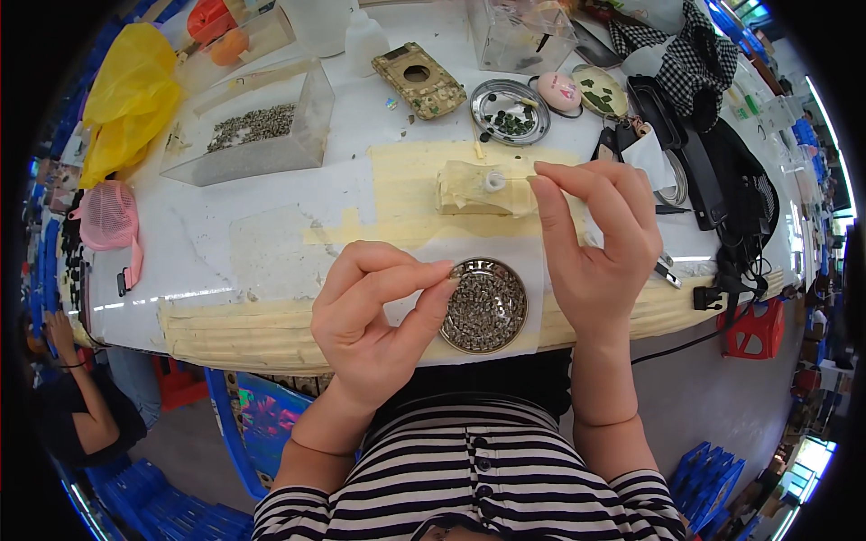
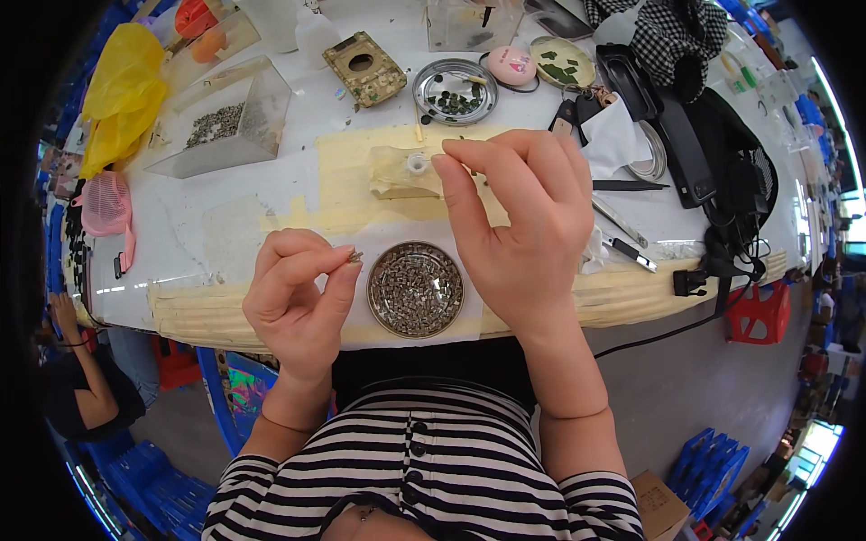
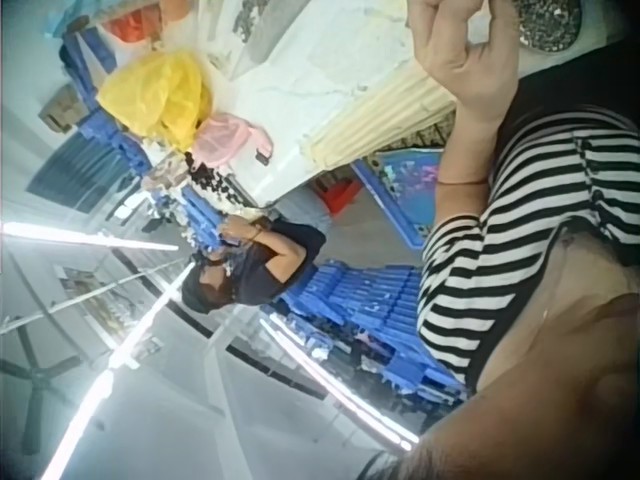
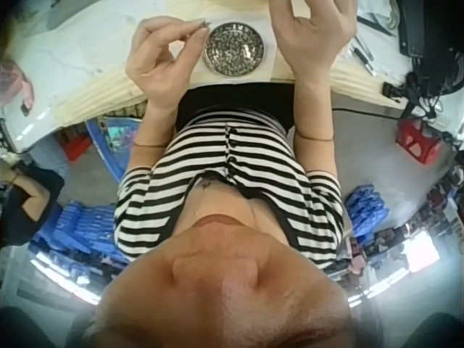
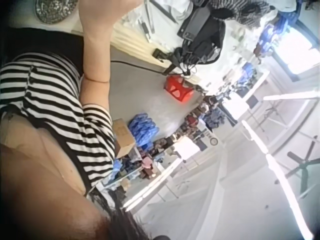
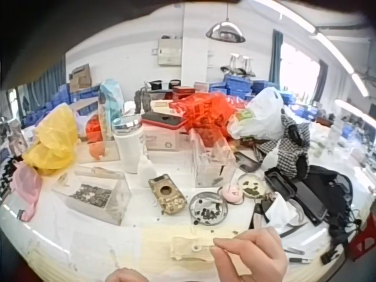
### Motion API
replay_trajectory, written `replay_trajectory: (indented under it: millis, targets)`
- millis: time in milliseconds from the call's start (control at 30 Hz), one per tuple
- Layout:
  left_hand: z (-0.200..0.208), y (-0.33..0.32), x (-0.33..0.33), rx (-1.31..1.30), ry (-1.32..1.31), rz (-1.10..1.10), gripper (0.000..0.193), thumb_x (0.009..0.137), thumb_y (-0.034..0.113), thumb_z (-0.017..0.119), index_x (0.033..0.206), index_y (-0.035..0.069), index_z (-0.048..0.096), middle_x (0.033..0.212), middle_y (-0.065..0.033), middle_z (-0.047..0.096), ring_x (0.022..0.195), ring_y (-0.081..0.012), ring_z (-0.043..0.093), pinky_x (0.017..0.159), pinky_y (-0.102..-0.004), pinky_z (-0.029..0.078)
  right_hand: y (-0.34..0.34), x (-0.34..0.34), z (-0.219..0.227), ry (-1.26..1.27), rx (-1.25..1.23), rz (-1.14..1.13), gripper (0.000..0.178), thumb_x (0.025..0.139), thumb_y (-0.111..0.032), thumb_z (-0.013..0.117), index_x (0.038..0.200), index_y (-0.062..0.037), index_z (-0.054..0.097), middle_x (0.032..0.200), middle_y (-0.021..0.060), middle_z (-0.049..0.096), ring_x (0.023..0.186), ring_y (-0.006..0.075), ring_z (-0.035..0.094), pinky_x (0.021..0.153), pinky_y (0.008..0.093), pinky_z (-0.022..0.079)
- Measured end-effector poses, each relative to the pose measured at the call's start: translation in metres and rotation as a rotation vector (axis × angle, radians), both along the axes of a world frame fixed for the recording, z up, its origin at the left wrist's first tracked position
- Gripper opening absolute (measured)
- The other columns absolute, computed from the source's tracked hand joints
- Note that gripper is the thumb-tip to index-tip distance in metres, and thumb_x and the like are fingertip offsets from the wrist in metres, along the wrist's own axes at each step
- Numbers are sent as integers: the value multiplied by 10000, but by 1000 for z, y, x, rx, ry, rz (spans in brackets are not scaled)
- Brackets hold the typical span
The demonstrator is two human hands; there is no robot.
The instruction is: The recorder is performing dextrous assembly of tiny mechanical or electronic components on a workbench.
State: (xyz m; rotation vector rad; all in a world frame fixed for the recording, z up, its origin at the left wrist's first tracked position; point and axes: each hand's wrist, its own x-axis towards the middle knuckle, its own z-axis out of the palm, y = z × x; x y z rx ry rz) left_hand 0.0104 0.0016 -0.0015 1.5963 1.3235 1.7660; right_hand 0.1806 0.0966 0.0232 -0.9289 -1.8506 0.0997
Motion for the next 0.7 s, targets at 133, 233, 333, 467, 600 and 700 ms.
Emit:
replay_trajectory:
  millis: [133, 233, 333, 467, 600, 700]
  targets:
    - [-2, 1, 0, 1, 7, -2, 252, 704, -99, 757, 936, -5, 726, 858, -67, 601, 746, -146, 572, 656, -241, 454, -17, 1, 3, 274, -127, 123, 67, 797, -42, 728, 829, -16, 675, 801, 54, 630, 726, 181, 524, 655, 288, 413]
    - [-1, 1, 0, -8, 19, 3, 253, 702, -98, 759, 934, -3, 726, 857, -67, 604, 744, -145, 573, 655, -242, 455, -25, 3, 0, 390, -272, 285, 50, 842, -42, 687, 840, -2, 656, 830, 57, 652, 765, 173, 529, 699, 275, 419]
    - [0, 2, 1, -19, 21, 2, 251, 702, -96, 760, 932, -1, 727, 854, -66, 606, 744, -144, 576, 655, -242, 457, -29, -1, -6, 392, -315, 319, 63, 845, -61, 691, 834, -16, 649, 818, 57, 657, 765, 179, 536, 702, 280, 426]
    - [1, 2, 1, -22, 26, 2, 247, 703, -91, 761, 930, 2, 727, 855, -66, 609, 746, -143, 579, 655, -242, 459, -29, -5, -7, 352, -260, 321, 78, 837, -77, 707, 832, -23, 651, 800, 54, 657, 737, 186, 539, 682, 283, 431]
    - [0, 1, 1, -26, 25, 7, 247, 703, -89, 762, 929, 5, 728, 856, -66, 611, 746, -143, 580, 656, -242, 459, -27, -5, -9, 332, -206, 316, 86, 827, -84, 719, 827, -28, 654, 784, 51, 656, 719, 189, 543, 668, 284, 434]
    - [0, 1, 1, -29, 20, 6, 247, 702, -90, 762, 928, 3, 728, 855, -67, 612, 747, -143, 580, 656, -241, 459, -26, -6, -8, 316, -186, 309, 87, 822, -84, 722, 823, -30, 654, 779, 51, 655, 710, 189, 543, 662, 285, 435]
